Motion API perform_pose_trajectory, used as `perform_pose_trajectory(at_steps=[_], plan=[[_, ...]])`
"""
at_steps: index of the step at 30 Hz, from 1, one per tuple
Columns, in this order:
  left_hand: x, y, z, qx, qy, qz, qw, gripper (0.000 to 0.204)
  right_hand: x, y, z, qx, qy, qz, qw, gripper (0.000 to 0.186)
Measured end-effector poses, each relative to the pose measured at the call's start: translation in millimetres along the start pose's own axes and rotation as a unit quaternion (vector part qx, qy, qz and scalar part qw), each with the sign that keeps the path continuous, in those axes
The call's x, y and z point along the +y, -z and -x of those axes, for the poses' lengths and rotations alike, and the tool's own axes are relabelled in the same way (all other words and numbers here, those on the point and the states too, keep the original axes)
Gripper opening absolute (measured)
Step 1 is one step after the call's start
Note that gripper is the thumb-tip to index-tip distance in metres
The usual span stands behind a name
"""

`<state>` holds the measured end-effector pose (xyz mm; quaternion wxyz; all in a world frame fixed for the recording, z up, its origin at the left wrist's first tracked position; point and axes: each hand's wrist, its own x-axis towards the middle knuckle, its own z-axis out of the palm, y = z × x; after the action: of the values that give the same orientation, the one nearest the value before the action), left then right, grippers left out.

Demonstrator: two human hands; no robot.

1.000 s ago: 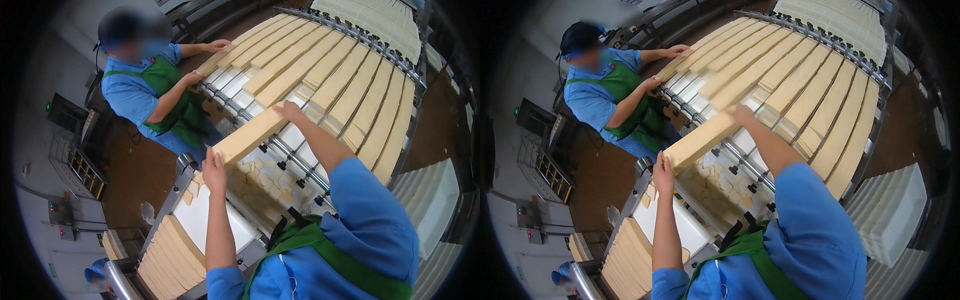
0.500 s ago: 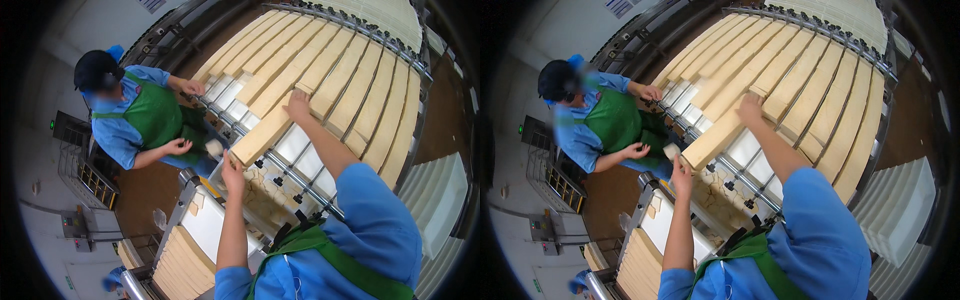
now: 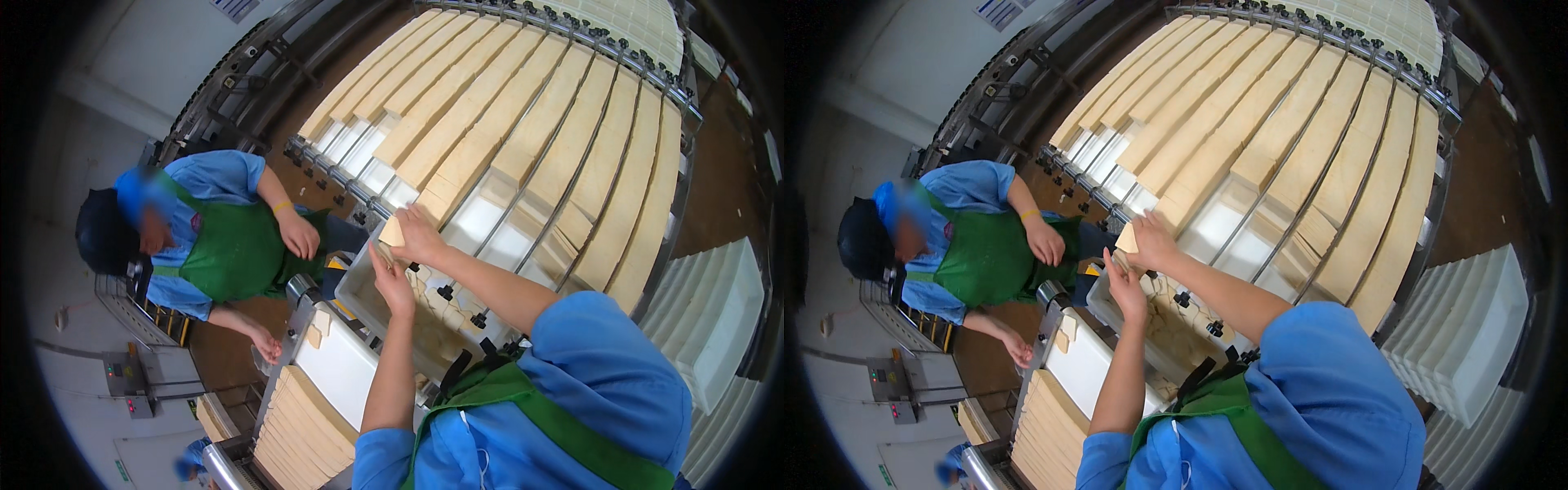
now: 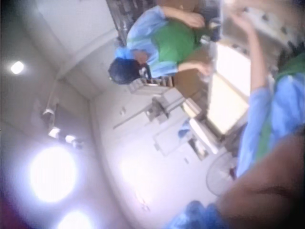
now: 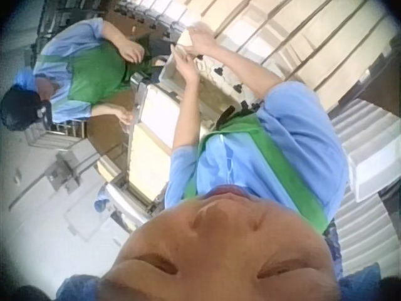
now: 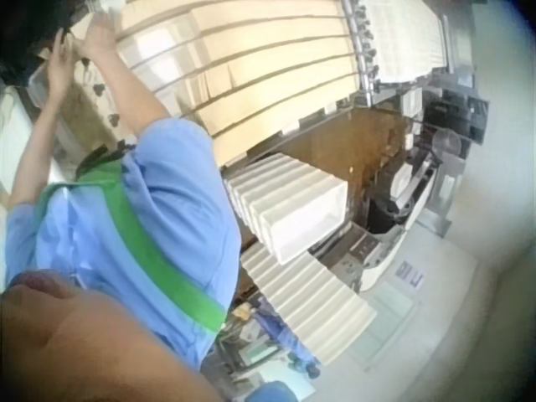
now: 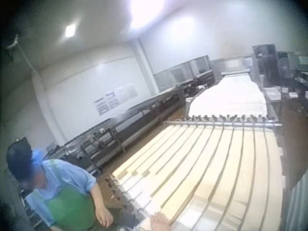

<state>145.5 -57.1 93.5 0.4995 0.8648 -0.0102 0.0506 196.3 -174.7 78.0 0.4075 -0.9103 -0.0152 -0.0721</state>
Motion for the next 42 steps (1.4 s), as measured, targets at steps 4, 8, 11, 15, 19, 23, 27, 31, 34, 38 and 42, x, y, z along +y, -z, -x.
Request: perform_pose_trajectory(at_steps=[4, 8, 11, 15, 19, 23, 27, 31, 34, 38, 42], plan=[[-4.9, 13.5, 30.4, 0.023, -0.075, 0.077, 0.994, 0.063, 0.3, 32.6, 29.9, 0.023, 0.034, -0.153, 0.987, 0.077], [-30.4, 56.7, 76.8, -0.01, -0.002, 0.038, 0.999, 0.062, 43.4, 73.9, 52.2, 0.132, 0.022, -0.078, 0.988, 0.076], [-55.2, 80.7, 130.3, -0.006, 0.027, 0.029, 0.999, 0.063, 82.8, 99.0, 52.6, 0.079, -0.054, -0.057, 0.994, 0.072], [-65.1, 94.8, 181.2, -0.029, 0.088, 0.035, 0.995, 0.064, 105.5, 98.8, 36.6, -0.095, -0.189, 0.069, 0.975, 0.07], [-70.3, 102.3, 212.6, -0.026, 0.117, 0.051, 0.992, 0.064, 102.6, 91.9, 38.8, -0.077, -0.138, 0.105, 0.982, 0.067], [-79.2, 111.3, 242.1, 0.011, 0.133, 0.072, 0.988, 0.06, 117.5, 98.9, 45.8, 0.117, -0.045, 0.279, 0.952, 0.061], [-93.6, 119.6, 271.9, 0.047, 0.17, 0.08, 0.981, 0.056, 139.7, 105.3, 28.1, 0.128, -0.087, 0.336, 0.929, 0.063], [-109.0, 123.5, 295.9, 0.068, 0.181, 0.086, 0.977, 0.052, 171.3, 79.7, 0.0, 0.131, -0.204, 0.237, 0.941, 0.081], [-114.6, 132.1, 314.7, 0.1, 0.191, 0.103, 0.971, 0.05, 189.6, 71.3, -11.4, 0.108, -0.188, 0.251, 0.943, 0.093], [-127.9, 148.9, 332.0, 0.185, 0.209, 0.11, 0.954, 0.035, 198.4, 69.3, -4.2, 0.076, -0.169, 0.402, 0.897, 0.09], [-161.5, 182.7, 343.0, 0.358, 0.216, -0.044, 0.907, 0.022, 132.2, 35.9, 59.5, 0.084, 0.121, 0.211, 0.966, 0.07]])
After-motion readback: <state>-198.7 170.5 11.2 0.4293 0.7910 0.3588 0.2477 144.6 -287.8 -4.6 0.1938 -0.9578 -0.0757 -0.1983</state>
